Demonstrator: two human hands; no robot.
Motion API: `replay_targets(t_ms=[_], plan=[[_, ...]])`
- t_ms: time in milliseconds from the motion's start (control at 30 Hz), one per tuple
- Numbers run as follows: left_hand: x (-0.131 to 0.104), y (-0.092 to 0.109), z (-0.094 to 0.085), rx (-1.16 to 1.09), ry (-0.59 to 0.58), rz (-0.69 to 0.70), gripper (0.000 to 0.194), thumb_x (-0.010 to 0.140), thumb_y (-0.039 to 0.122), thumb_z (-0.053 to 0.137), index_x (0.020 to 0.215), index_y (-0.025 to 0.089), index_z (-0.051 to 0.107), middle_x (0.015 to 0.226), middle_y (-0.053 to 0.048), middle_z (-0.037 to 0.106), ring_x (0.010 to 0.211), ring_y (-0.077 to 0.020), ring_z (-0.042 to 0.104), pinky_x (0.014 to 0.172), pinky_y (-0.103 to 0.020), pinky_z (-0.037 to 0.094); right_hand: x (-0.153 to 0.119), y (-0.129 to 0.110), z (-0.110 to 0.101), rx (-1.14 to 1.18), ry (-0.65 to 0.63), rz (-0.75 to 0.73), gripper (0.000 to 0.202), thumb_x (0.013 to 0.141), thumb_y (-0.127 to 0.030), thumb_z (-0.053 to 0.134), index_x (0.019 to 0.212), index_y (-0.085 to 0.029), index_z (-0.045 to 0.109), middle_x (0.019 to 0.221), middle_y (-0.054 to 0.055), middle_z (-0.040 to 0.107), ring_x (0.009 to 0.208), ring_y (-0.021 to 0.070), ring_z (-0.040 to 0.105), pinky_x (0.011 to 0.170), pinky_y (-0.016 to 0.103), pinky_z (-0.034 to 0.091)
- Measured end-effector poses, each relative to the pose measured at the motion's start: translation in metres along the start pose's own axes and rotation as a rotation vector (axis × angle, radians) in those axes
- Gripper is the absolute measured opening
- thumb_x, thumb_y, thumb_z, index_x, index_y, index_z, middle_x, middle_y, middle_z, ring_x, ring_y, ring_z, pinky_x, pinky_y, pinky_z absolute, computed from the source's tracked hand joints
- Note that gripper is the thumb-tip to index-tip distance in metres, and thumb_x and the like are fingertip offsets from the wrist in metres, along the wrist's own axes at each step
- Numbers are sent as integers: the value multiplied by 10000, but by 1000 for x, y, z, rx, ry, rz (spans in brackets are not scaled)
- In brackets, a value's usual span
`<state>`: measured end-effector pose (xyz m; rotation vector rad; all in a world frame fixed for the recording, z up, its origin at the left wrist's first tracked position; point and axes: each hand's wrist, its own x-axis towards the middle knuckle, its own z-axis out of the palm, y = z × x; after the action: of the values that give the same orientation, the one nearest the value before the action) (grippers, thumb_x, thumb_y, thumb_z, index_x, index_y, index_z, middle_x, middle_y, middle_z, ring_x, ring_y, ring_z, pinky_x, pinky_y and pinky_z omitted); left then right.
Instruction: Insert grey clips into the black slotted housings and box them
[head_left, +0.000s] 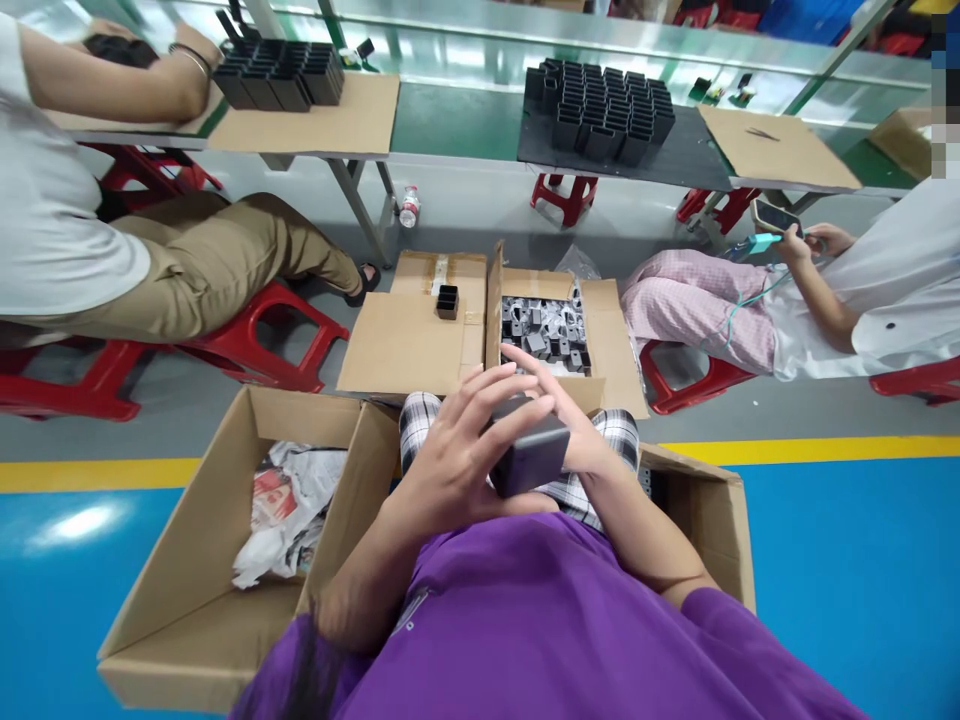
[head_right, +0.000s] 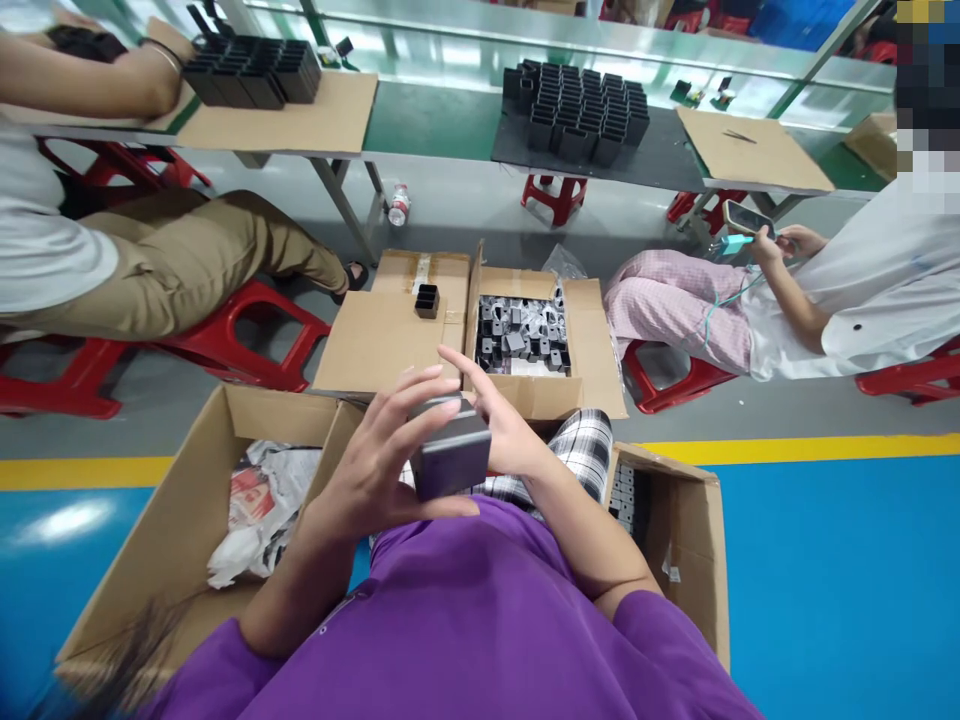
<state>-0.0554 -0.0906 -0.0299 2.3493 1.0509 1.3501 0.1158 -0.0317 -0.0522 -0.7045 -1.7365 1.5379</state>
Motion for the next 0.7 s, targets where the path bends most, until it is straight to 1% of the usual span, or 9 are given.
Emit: replay_targets(t_ms=[100, 167, 267, 333, 400, 467, 533, 633, 700], plan=[[-4, -14, 9, 0, 108, 57, 982, 607, 622, 845, 1444, 301, 446, 1398, -155, 569, 1281, -345, 561, 1113, -568, 406, 6, -24, -8, -14, -108, 4, 966, 786, -402, 742, 1574, -209, 218, 948, 19, 701, 762, 168, 667, 796, 332, 581], [-11, -26, 19, -29, 264, 76, 893, 596, 681, 817, 1346, 313, 503, 1310, -120, 619, 1168, -306, 629, 1077, -569, 431, 10, -36, -8, -50, -132, 9, 982, 787, -299, 723, 1587, -204, 162, 846, -14, 673, 722, 153, 638, 760, 306, 568], [-19, -41, 30, -80, 525, 79, 682, 625, 737, 760, 1137, 337, 550, 1099, -31, 676, 999, -248, 673, 1050, -567, 429, 17, -45, 2, -118, -185, 10, 964, 774, -203, 684, 1589, -207, 167, 782, -31, 647, 680, 144, 607, 712, 290, 550], [-19, -43, 30, -65, 654, 104, 651, 637, 799, 696, 1082, 353, 531, 1007, 0, 676, 911, -227, 677, 994, -537, 465, 23, -49, 12, -139, -225, 18, 964, 770, -169, 669, 1590, -219, 164, 871, 1, 685, 707, 153, 627, 724, 308, 558], [-12, -41, 26, -44, 719, 141, 697, 624, 867, 626, 1082, 354, 521, 964, 1, 671, 850, -220, 670, 903, -489, 507, 28, -53, 20, -153, -234, 4, 971, 768, -140, 658, 1593, -238, 155, 1045, 51, 708, 799, 178, 670, 784, 347, 577], [-1, -36, 18, -88, 768, 139, 725, 631, 878, 603, 1102, 332, 529, 946, -13, 665, 825, -215, 655, 833, -435, 524, 32, -60, 22, -172, -217, -20, 958, 787, -135, 655, 1595, -259, 155, 1179, 79, 691, 888, 200, 694, 836, 378, 590], [11, -29, 10, -237, 842, 89, 678, 686, 843, 593, 1104, 310, 553, 921, -19, 654, 814, -203, 639, 797, -391, 531, 32, -71, 20, -164, -256, -35, 900, 841, -197, 669, 1590, -280, 178, 1242, 86, 678, 961, 212, 709, 859, 388, 605], [23, -18, 3, -571, 993, -79, 641, 778, 858, 421, 1036, 297, 596, 851, -5, 608, 763, -173, 600, 725, -328, 532, 19, -91, 11, -139, -361, -83, 821, 894, -319, 684, 1576, -316, 226, 1330, 84, 648, 1075, 220, 707, 889, 382, 621], [26, -9, 2, -781, 1024, -219, 705, 781, 891, 302, 965, 289, 618, 813, 0, 575, 739, -168, 575, 703, -324, 529, 4, -100, 7, -207, -319, -153, 802, 895, -319, 696, 1567, -329, 259, 1342, 77, 647, 1082, 217, 710, 894, 370, 629]])
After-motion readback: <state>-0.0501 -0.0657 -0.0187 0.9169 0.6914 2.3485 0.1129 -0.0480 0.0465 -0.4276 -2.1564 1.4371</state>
